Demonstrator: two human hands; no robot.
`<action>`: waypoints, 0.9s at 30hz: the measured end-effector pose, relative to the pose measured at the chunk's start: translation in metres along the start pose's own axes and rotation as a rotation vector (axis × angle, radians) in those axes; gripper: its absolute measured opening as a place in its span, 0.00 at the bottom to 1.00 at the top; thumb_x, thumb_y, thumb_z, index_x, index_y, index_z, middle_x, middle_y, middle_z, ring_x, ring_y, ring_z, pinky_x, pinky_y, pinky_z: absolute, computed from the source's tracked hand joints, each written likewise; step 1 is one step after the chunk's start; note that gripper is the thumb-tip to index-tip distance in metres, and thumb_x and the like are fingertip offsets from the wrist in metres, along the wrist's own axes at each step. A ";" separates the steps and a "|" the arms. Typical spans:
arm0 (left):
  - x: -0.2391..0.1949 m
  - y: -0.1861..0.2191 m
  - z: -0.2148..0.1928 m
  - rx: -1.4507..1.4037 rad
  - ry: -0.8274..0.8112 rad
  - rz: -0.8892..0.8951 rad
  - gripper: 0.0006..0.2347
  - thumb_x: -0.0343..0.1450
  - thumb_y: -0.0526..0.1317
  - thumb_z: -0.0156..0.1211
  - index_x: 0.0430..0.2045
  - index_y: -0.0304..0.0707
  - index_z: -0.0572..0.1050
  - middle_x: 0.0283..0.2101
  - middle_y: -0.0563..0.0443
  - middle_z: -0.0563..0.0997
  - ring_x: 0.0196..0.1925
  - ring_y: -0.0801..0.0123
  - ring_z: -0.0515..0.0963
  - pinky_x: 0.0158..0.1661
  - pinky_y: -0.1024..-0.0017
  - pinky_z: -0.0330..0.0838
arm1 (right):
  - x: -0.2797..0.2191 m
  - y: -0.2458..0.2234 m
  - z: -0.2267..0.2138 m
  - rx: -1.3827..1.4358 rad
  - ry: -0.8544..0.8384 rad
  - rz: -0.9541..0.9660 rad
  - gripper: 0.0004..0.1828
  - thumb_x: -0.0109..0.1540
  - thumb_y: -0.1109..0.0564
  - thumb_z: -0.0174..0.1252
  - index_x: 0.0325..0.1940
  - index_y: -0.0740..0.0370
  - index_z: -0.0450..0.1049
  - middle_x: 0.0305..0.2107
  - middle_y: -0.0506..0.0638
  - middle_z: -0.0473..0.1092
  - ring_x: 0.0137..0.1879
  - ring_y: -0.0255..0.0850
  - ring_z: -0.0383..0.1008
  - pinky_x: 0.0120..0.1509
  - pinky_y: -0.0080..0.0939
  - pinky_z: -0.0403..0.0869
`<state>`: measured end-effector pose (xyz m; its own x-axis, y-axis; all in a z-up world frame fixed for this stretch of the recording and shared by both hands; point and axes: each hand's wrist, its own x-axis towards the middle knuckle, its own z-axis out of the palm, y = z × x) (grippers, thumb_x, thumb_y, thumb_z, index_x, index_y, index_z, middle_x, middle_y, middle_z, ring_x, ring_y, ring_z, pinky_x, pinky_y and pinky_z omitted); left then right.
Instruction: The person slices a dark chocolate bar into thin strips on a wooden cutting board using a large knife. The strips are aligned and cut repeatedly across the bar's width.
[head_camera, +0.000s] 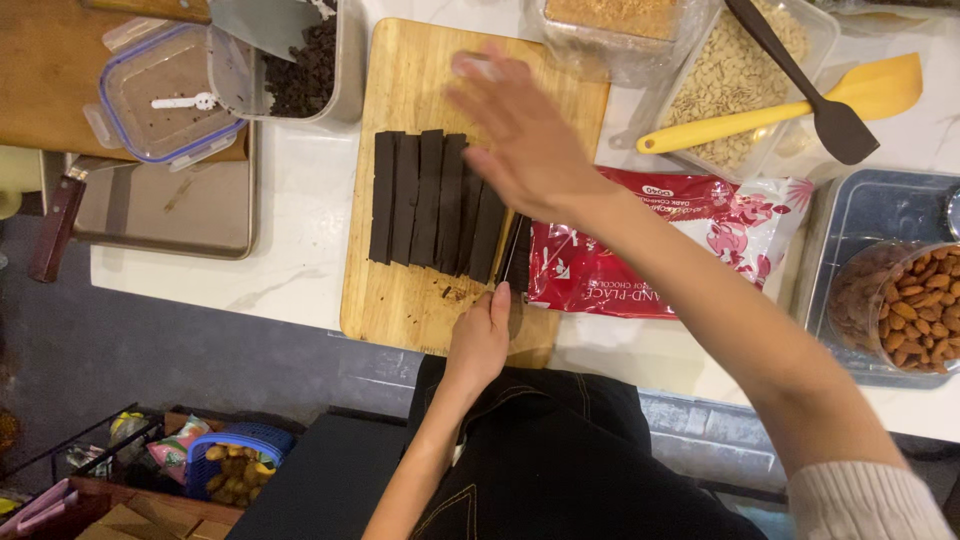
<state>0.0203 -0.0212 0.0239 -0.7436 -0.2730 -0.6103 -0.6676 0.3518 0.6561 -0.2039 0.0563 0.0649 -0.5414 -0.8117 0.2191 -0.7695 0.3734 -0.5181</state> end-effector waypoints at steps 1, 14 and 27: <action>0.000 0.000 0.000 0.002 -0.008 -0.015 0.26 0.78 0.56 0.36 0.36 0.28 0.77 0.32 0.28 0.81 0.40 0.36 0.81 0.42 0.50 0.72 | 0.012 0.002 0.008 -0.046 -0.088 -0.031 0.32 0.73 0.46 0.46 0.80 0.57 0.53 0.78 0.55 0.46 0.84 0.54 0.38 0.86 0.59 0.42; 0.000 0.003 0.003 0.025 0.017 -0.063 0.24 0.78 0.54 0.40 0.33 0.28 0.77 0.30 0.28 0.81 0.37 0.35 0.80 0.40 0.48 0.71 | 0.010 0.016 0.045 -0.092 -0.322 -0.228 0.34 0.75 0.38 0.32 0.83 0.50 0.47 0.80 0.47 0.41 0.84 0.42 0.35 0.86 0.57 0.33; 0.006 0.008 -0.001 0.022 -0.016 -0.096 0.22 0.77 0.53 0.43 0.33 0.27 0.77 0.29 0.26 0.80 0.36 0.32 0.80 0.38 0.48 0.72 | 0.014 0.020 0.048 -0.069 -0.376 -0.201 0.33 0.74 0.39 0.36 0.82 0.53 0.50 0.79 0.48 0.43 0.84 0.41 0.36 0.85 0.58 0.35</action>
<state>0.0108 -0.0210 0.0262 -0.6753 -0.2925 -0.6771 -0.7350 0.3439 0.5844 -0.2104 0.0306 0.0178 -0.2265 -0.9739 -0.0133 -0.8750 0.2095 -0.4364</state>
